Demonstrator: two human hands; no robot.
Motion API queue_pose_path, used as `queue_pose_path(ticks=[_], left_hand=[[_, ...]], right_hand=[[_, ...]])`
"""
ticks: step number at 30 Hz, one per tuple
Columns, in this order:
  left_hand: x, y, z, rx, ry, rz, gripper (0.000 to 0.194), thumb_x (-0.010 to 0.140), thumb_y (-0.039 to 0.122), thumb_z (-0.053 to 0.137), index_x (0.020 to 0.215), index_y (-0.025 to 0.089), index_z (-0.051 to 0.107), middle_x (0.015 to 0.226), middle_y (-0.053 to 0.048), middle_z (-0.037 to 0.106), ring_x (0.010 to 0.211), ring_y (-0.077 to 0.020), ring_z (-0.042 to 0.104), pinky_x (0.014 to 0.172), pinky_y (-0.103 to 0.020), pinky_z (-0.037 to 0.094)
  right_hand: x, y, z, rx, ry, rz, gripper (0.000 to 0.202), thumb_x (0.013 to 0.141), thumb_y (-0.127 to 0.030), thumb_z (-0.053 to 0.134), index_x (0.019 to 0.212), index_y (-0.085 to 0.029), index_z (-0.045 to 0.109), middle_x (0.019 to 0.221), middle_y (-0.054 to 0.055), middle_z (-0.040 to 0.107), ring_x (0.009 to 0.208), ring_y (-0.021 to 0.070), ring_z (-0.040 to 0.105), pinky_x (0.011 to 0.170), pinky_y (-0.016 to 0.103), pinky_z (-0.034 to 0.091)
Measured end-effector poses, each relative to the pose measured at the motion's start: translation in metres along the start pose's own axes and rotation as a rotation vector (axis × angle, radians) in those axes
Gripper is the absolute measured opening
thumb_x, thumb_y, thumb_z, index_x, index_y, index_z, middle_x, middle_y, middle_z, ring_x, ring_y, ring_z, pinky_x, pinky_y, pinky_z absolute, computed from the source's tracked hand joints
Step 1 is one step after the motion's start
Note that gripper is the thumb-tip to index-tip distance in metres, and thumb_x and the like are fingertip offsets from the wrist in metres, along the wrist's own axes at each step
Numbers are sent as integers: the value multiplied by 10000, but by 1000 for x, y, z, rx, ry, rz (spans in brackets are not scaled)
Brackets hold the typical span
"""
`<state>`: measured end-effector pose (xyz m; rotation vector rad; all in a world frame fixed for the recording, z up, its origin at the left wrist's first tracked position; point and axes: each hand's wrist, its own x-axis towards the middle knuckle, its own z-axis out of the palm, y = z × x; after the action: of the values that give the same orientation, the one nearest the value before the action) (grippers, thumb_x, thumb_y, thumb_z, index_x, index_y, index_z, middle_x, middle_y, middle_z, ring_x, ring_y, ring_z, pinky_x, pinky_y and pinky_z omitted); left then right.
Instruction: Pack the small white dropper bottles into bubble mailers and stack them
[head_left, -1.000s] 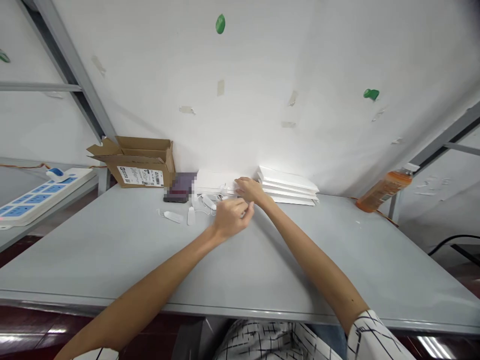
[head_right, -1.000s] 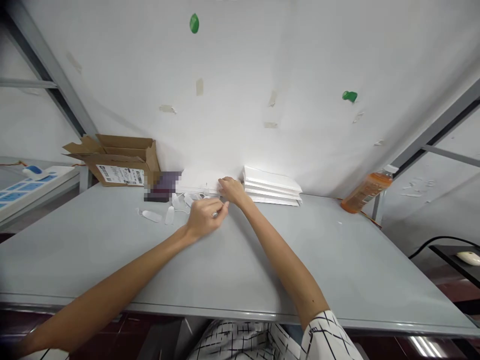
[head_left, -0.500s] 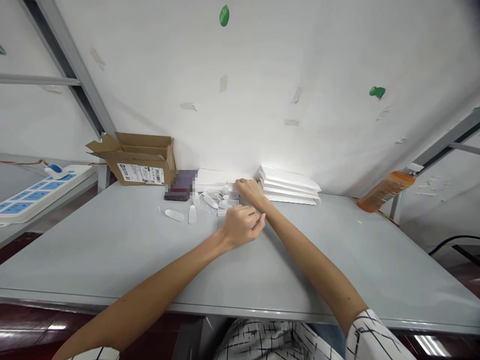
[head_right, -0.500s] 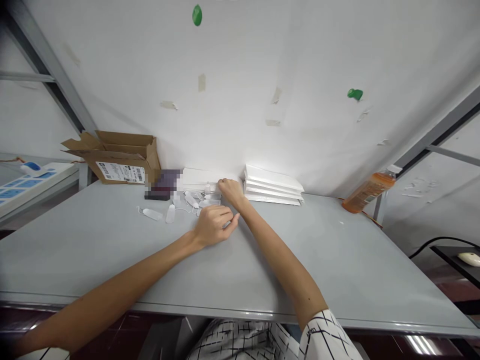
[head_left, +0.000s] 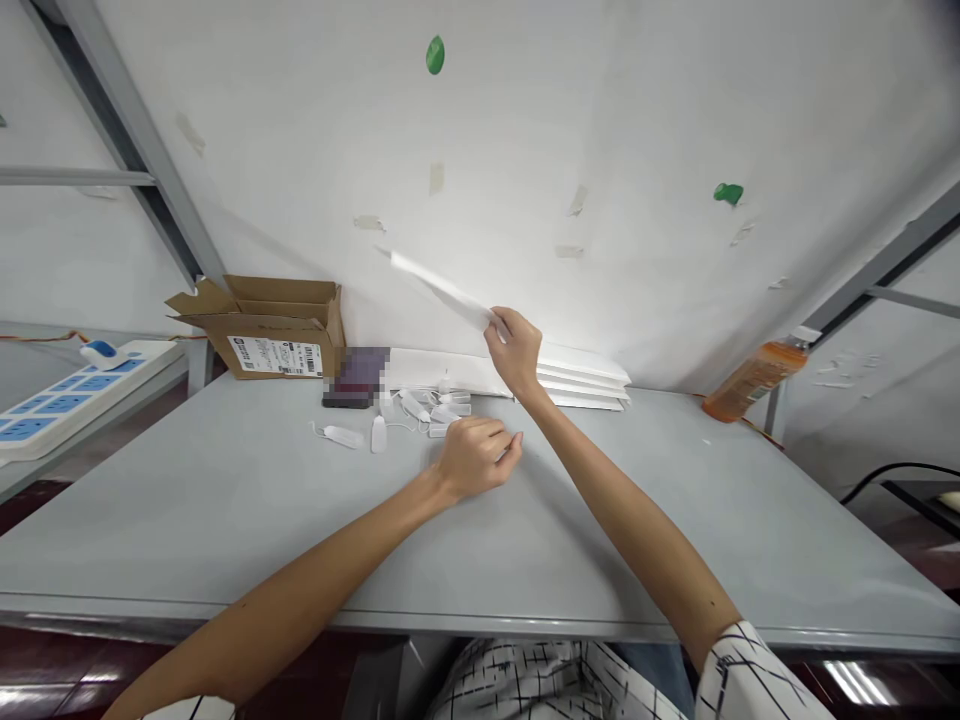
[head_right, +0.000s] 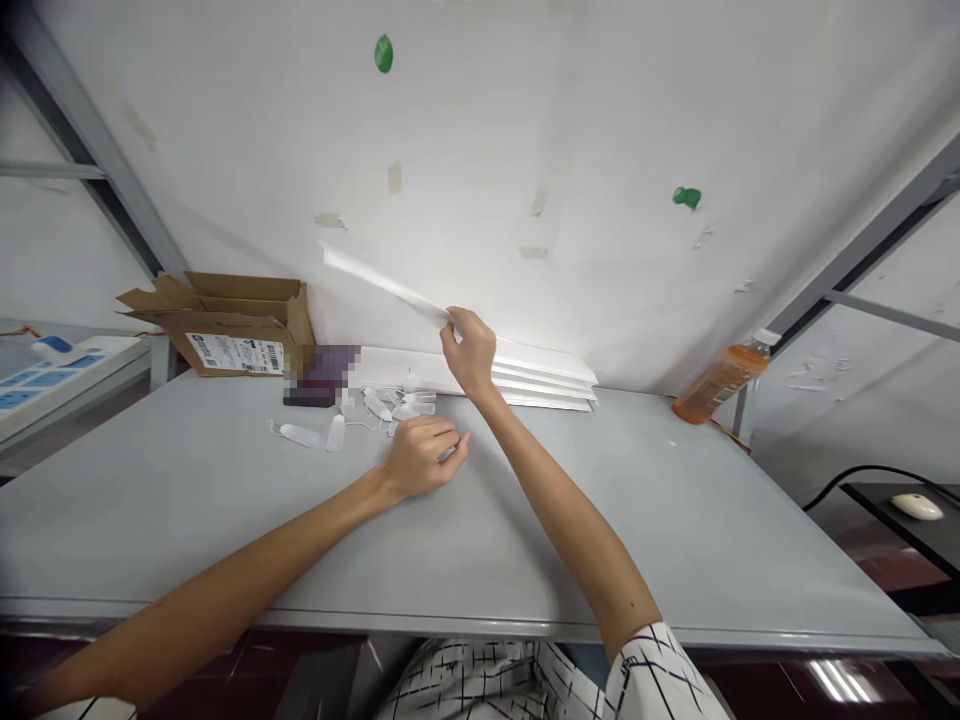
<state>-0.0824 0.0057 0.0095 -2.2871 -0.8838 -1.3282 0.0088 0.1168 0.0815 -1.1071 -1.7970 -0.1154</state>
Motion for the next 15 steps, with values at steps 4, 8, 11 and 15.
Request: queue_pose_path(ticks=[4, 8, 11, 15], left_hand=[[0, 0, -1, -18, 4, 7, 428, 931, 196, 483, 504, 179, 472, 485, 11, 493, 458, -102, 417, 499, -266, 297], [0, 4, -1, -46, 1, 31, 436, 928, 188, 477, 494, 182, 443, 470, 24, 464, 436, -95, 387, 481, -266, 281], [-1, 11, -1, -84, -14, 61, 429, 918, 174, 485, 493, 181, 428, 451, 37, 425, 418, -88, 354, 459, -267, 248], [-3, 18, -1, -134, -20, 105, 439, 918, 173, 500, 491, 179, 397, 434, 47, 407, 401, -78, 315, 448, -264, 239]], right_hand=[[1, -6, -48, 92, 78, 48, 399, 867, -203, 345, 1160, -174, 614, 1042, 76, 682, 943, 204, 623, 804, 295, 475], [-10, 13, -100, 181, -69, 157, 332, 752, -211, 435, 948, -158, 698, 856, 45, 682, 806, 196, 612, 705, 283, 462], [-32, 39, -129, 253, -235, 286, 286, 702, -240, 471, 826, -148, 712, 732, 23, 642, 666, 164, 571, 589, 256, 418], [-68, 75, -149, 256, -386, 409, 248, 688, -284, 501, 756, -152, 700, 685, 14, 619, 574, 132, 498, 528, 250, 369]])
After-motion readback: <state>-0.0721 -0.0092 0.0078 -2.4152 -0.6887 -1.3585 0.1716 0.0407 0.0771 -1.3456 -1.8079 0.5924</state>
